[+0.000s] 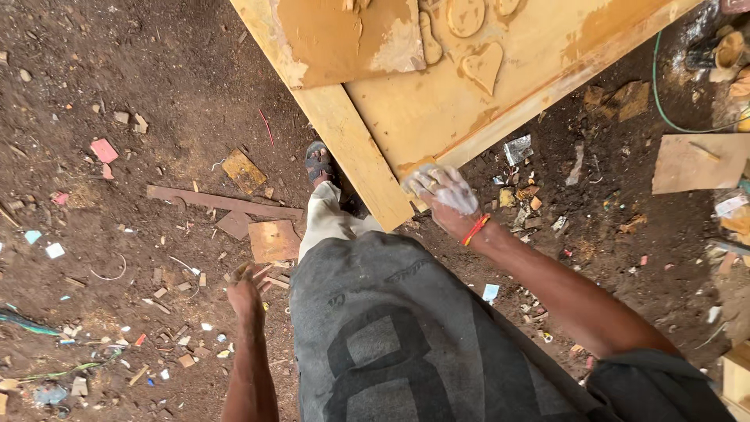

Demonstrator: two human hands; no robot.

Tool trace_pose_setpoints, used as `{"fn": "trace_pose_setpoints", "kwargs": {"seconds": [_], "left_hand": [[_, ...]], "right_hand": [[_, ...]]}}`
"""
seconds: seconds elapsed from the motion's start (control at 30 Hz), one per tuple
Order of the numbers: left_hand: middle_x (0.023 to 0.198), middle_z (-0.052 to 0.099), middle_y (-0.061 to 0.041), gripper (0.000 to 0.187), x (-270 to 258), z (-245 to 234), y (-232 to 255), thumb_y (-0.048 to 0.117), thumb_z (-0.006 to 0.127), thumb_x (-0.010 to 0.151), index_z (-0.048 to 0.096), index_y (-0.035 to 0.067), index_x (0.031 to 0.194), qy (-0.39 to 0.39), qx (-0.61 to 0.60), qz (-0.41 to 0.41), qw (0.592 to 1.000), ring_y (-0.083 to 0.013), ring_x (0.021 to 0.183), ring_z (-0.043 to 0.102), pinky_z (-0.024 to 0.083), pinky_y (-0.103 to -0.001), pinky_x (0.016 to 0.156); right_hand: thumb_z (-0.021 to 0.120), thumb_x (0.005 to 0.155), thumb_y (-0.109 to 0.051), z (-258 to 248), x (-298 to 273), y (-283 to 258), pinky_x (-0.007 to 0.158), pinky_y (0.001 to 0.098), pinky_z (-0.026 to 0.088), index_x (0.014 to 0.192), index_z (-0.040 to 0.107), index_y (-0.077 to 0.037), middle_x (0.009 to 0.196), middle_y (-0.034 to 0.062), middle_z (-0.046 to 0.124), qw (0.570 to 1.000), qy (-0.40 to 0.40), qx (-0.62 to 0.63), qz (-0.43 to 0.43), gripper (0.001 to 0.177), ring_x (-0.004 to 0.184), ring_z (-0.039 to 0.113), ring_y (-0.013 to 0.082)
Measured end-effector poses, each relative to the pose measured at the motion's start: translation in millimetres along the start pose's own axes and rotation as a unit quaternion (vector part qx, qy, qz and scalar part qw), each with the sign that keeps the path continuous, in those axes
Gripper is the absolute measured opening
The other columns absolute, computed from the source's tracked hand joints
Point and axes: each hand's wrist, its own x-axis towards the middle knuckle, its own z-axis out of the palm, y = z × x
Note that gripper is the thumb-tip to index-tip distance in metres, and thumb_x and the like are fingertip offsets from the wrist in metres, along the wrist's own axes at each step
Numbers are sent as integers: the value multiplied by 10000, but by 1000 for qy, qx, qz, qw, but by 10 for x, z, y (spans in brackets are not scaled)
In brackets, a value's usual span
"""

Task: The person applies a brown paste to a wooden board featuring carved heart and star patterns using a small scraper. They spread the paste over the carved areas and smooth it into the grooves, then scrape off excess material from the surface.

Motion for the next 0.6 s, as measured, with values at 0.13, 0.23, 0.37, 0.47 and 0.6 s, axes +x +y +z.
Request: {"fn": "trace_pose_setpoints", "kwargs": {"seconds": [0.13,0.23,0.37,0.47,0.6], "left_hand": [[1291,671,-200,375,69,42,328,138,468,1055,555,5,1395,-37,10,-5,999,-311,1076,721,647,-411,850],[1288,677,-198,378,88,104,519,162,468,1070,550,-7,1398,-79,-19,24,996,-316,1069,718,632,-417,859],[1271,689,-214,381,116,256,706,151,467,1074,550,-22,1403,-108,-33,76,991,-315,1075,723,630,-411,851],[1266,693,-227,375,103,344,605,146,469,1085,549,-35,1404,-121,-76,86,986,-313,1080,716,613,-398,848],[1259,702,-179,391,-1,344,288,131,458,1046,557,9,1404,-86,-54,43,994,-276,1057,734,644,-387,832]], "right_hand": [[574,901,-64,-307,271,280,925,519,510,1227,702,-135,1192,221,673,963,-231,53,127,358,1129,621,341],[608,798,-75,-349,639,431,1041,561,471,1081,747,-151,1035,142,741,990,-138,8,-2,324,1123,659,335],[599,875,-112,-371,992,536,957,496,544,1020,765,-128,965,173,737,963,-267,-15,-11,222,991,707,347],[590,881,-118,-276,1108,645,838,503,575,1067,769,-141,940,182,741,951,-308,9,-7,260,941,717,377],[585,829,-95,-68,1095,776,833,509,577,1110,770,-171,944,177,739,938,-343,50,20,344,921,728,386]]}}
